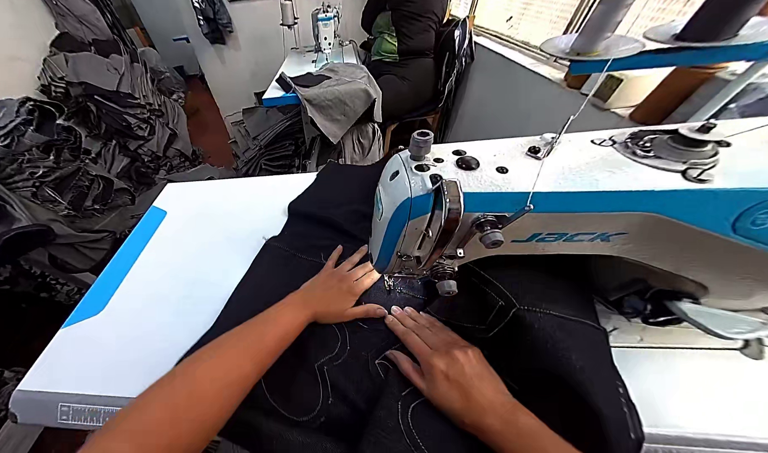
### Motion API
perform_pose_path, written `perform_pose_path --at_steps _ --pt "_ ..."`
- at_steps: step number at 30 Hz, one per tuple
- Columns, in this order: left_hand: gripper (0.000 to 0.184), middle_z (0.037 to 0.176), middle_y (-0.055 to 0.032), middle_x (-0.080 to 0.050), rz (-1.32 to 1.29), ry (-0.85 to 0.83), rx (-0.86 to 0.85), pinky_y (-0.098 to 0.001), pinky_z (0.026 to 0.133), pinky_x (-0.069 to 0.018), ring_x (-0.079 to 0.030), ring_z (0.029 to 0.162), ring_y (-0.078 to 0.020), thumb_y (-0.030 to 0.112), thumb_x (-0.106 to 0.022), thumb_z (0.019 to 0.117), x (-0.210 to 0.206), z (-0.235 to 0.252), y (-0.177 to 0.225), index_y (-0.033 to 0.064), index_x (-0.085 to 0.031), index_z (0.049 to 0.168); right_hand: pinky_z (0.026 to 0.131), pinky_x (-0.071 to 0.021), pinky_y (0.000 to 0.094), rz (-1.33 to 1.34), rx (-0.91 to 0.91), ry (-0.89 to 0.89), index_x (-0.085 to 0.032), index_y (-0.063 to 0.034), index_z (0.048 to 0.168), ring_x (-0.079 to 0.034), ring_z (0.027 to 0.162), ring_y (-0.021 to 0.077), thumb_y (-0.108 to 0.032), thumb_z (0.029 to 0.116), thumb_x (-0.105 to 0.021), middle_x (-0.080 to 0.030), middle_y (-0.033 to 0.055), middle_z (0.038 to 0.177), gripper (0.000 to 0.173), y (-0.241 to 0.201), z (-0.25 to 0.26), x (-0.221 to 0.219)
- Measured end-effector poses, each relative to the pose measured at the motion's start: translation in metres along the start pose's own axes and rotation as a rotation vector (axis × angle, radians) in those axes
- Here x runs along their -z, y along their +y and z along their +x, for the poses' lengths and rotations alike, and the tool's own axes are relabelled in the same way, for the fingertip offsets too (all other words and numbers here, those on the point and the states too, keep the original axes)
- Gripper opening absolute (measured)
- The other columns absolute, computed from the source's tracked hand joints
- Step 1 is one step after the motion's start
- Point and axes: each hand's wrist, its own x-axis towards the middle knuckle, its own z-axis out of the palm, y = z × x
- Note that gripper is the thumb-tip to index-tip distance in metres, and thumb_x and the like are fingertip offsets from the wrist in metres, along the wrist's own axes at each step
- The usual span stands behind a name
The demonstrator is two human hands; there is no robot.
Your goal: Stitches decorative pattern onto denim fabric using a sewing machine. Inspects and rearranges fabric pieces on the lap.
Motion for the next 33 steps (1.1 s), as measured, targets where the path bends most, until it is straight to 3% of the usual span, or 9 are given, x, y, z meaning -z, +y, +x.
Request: perform_pose_path --at_steps 4,12,16,21,33 --pt "0.078 0.156 -0.0151 -0.049 -0.010 -0.057 -0.163 -0.0720 0.120 -0.0107 -0.027 0.154 -0.0378 0.064 -0.040 0.1010 0.007 0.008 -0.021 0.0025 -0.053 0.147 0.103 -0.0543 0.0417 -0.068 -0.112 0.045 -0.073 -0.0053 0.124 -0.069 0.120 0.0267 -0.043 0.1053 -0.043 -0.073 0.0101 0.127 0.052 -0.031 0.007 -0.008" --pt "0.079 0.156 -0.0163 -0.049 -0.035 -0.052 -0.242 -0.0713 0.120 -0.0134 -0.030 0.153 -0.0369 0.065 -0.040 0.0994 0.006 0.015 -0.030 0.0027 -0.053 0.147 0.097 -0.0571 0.0404 -0.168 -0.081 0.084 -0.076 -0.0032 0.116 -0.073 0.111 0.0274 -0.041 0.1053 -0.045 -0.076 0.0117 0.117 0.051 -0.037 0.012 -0.010" --pt "0.081 0.160 -0.0146 -0.043 -0.038 -0.066 -0.249 -0.0701 0.120 -0.0111 -0.026 0.155 -0.0351 0.065 -0.040 0.0997 0.008 0.015 -0.031 0.0040 -0.047 0.152 0.096 -0.0577 0.0395 -0.132 -0.056 0.113 -0.077 -0.0028 0.110 -0.074 0.109 0.0272 -0.038 0.1053 -0.048 -0.077 0.0122 0.113 0.046 -0.036 0.011 -0.009" --pt "0.082 0.158 -0.0146 -0.046 -0.026 -0.061 -0.243 -0.0706 0.120 -0.0120 -0.028 0.154 -0.0361 0.068 -0.039 0.0987 0.006 0.016 -0.031 0.0046 -0.050 0.149 0.097 -0.0576 0.0386 -0.098 -0.049 0.123 -0.078 -0.0035 0.108 -0.074 0.109 0.0265 -0.036 0.1049 -0.049 -0.078 0.0117 0.111 0.044 -0.032 0.010 -0.008" --pt "0.080 0.157 -0.0155 -0.047 -0.012 -0.039 -0.183 -0.0708 0.120 -0.0128 -0.028 0.154 -0.0363 0.066 -0.039 0.0989 0.005 0.017 -0.031 0.0039 -0.052 0.148 0.101 -0.0553 0.0389 -0.075 -0.041 0.078 -0.077 -0.0020 0.113 -0.071 0.116 0.0264 -0.032 0.1048 -0.047 -0.076 0.0125 0.119 0.043 -0.024 0.011 -0.007"
